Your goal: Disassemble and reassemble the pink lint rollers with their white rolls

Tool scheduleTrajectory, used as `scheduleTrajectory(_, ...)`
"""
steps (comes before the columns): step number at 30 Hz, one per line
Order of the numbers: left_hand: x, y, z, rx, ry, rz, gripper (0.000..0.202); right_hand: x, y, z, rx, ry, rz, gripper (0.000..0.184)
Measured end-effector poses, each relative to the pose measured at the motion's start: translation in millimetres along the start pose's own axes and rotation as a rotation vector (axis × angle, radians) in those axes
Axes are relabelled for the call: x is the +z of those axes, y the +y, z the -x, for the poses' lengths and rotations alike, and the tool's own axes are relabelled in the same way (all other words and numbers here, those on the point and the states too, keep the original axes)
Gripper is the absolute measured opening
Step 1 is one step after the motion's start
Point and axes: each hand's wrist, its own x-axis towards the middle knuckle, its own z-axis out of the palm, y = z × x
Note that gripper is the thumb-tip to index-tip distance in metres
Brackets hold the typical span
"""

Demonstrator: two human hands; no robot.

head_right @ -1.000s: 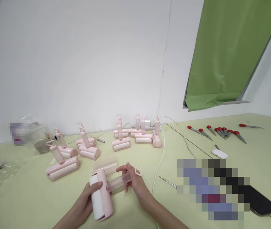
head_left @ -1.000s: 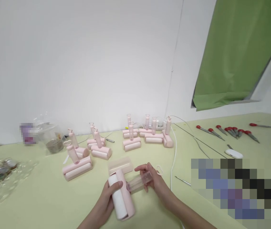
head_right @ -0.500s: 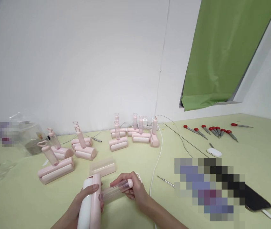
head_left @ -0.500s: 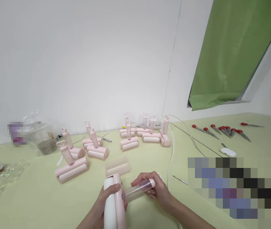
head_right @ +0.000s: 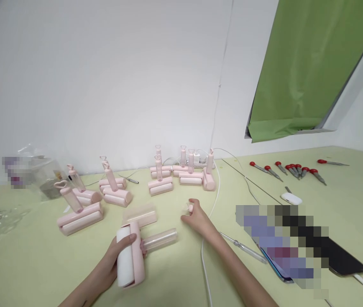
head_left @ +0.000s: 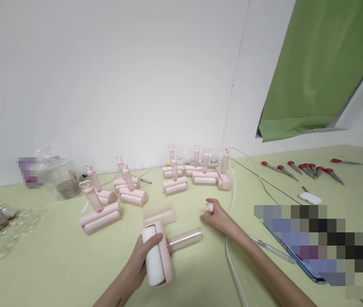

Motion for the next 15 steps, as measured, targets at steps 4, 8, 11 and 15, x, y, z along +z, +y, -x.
scheduleTrajectory(4, -0.8, 2, -1, 0.016, 0.027, 0.010, 0.020, -6, 5, 1, -0.027, 0.087, 0.122, 0.071)
scheduleTrajectory(8, 2.2, -1, -1, 0.057, 0.060, 0.020, 0.024, 3, -19, 25, -0.508, 0.150, 0.371, 0.036)
scheduleTrajectory(11, 7.1, -8, 2, 0.080, 0.049, 0.102, 0.035, 26, -34, 48, -0.924, 0.051, 0.536, 0.030)
scheduleTrajectory(15, 14.1, -12, 12, -0.090, -0.187, 0.312, 0.025, 53, -30, 66, -1.097, 0.122, 0.590, 0.029)
